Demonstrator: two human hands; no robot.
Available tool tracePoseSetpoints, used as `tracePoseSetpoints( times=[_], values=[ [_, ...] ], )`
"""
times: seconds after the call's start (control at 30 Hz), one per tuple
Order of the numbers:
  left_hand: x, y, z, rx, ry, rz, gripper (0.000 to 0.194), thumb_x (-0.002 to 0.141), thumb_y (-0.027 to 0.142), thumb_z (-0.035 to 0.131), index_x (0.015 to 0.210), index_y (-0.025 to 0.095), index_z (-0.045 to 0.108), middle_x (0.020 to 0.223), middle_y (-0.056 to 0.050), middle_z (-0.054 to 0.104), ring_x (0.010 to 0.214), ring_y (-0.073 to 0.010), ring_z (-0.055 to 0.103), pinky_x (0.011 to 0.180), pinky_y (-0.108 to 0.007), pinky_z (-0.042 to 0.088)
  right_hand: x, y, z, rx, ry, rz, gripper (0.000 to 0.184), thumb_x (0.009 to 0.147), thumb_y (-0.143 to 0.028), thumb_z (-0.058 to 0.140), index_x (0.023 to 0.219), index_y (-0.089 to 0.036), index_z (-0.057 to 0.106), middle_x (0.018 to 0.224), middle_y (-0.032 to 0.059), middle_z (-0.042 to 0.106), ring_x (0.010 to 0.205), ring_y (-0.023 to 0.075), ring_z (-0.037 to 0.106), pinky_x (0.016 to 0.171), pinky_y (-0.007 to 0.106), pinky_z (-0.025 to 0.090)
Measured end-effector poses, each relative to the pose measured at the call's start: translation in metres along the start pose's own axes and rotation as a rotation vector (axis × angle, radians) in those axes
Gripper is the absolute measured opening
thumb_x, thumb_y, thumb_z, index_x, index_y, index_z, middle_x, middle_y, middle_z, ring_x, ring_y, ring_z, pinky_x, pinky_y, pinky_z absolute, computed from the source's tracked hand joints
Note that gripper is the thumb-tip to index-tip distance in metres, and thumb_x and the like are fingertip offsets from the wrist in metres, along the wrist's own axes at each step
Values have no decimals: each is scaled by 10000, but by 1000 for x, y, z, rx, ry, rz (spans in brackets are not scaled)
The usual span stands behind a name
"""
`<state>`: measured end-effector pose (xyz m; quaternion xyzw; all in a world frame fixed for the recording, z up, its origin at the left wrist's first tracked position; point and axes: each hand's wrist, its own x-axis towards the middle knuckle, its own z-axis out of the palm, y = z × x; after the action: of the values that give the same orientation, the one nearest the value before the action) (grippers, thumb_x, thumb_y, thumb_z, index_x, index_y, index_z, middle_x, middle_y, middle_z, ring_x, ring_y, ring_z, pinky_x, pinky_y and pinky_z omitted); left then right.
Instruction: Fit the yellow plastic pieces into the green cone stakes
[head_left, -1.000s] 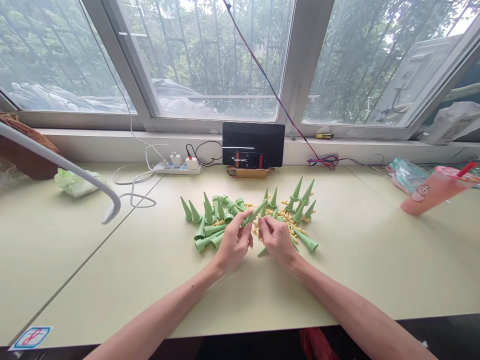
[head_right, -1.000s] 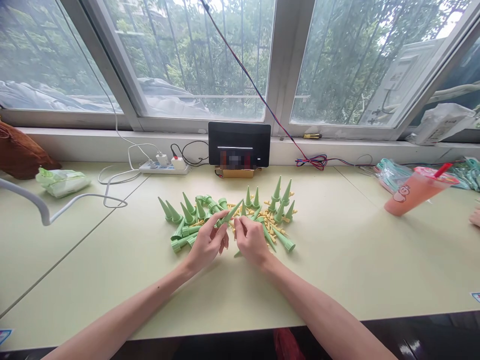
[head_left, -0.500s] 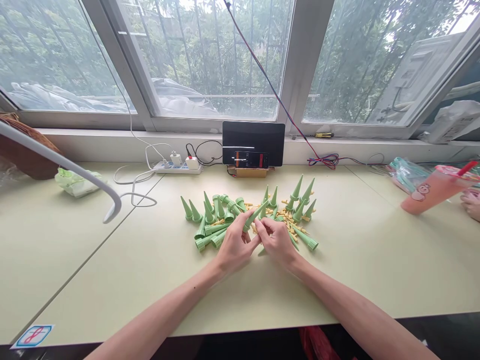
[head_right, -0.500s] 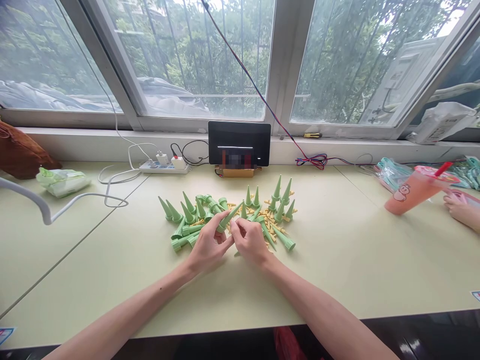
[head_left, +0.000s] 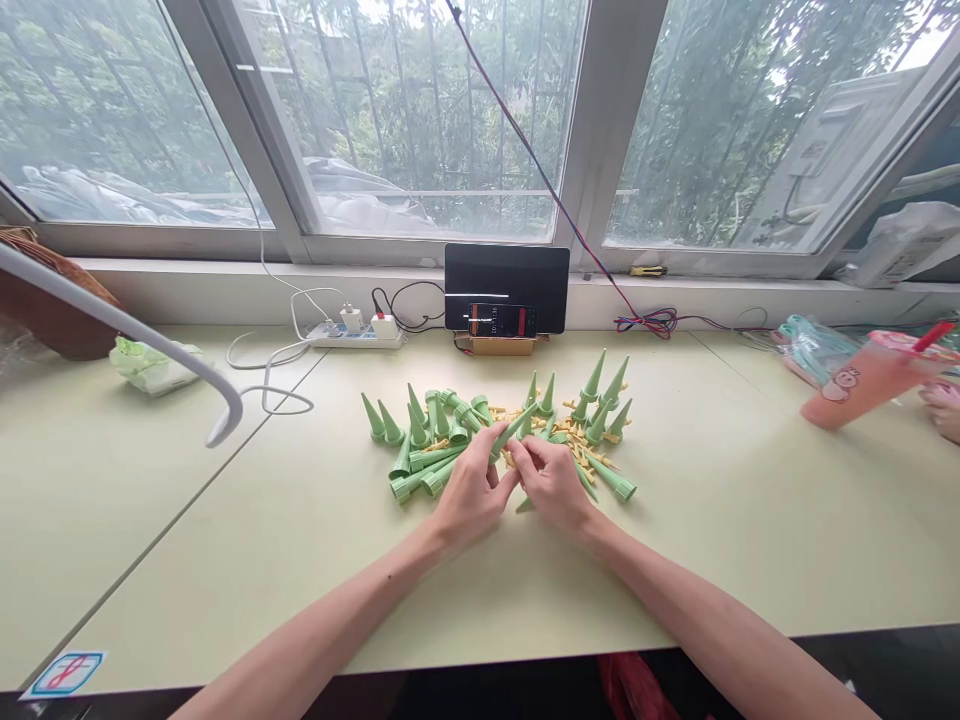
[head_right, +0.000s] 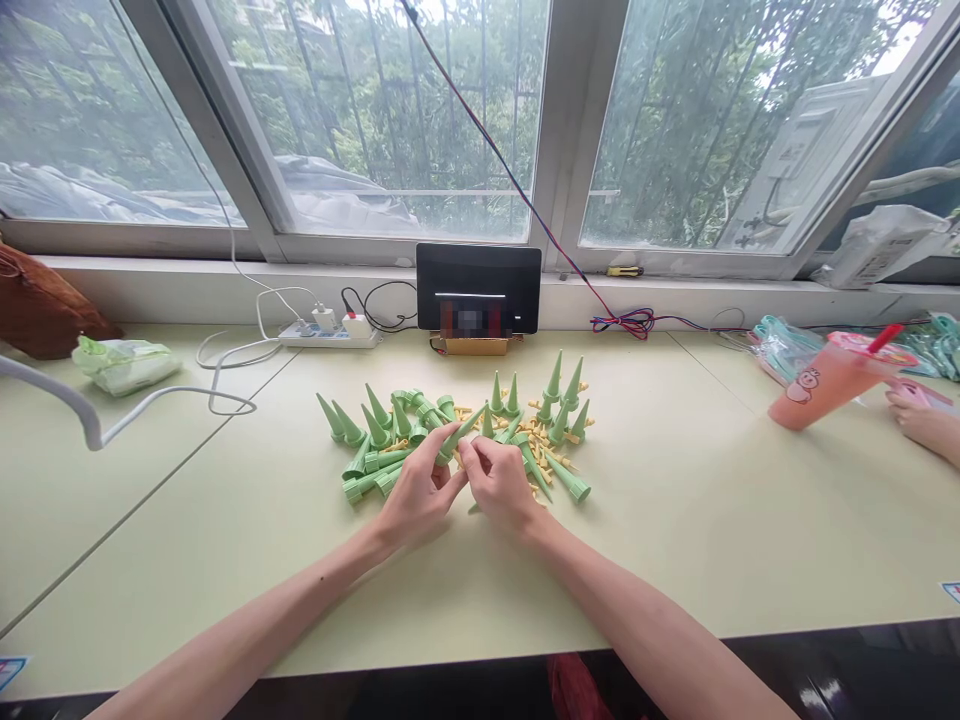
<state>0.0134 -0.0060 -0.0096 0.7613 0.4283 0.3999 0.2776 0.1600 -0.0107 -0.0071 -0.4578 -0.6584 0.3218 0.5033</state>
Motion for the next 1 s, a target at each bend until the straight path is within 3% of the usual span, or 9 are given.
tracePoseSetpoints(
  times=[0.47, 1.0],
  values=[
    [1, -1, 3, -32, 3, 21, 485, 873, 187, 565, 1341, 195, 437, 1086, -69, 569, 500, -25, 405, 457, -196, 404, -1, 0, 0, 214, -72, 143, 404, 965, -449, 484, 645, -203, 478, 478, -38, 490, 421, 112, 466, 432, 238, 367],
    [-1, 0, 2, -53, 5, 19, 479, 871, 190, 573, 1332, 200, 443, 965, -28, 584, 493, -37, 454, 464, -196, 413, -1, -2, 0, 365, -164, 258, 426, 934, -548, 500, 677, -210, 474, 461, -30, 548, 358, 139, 540, 344, 228, 363]
  ],
)
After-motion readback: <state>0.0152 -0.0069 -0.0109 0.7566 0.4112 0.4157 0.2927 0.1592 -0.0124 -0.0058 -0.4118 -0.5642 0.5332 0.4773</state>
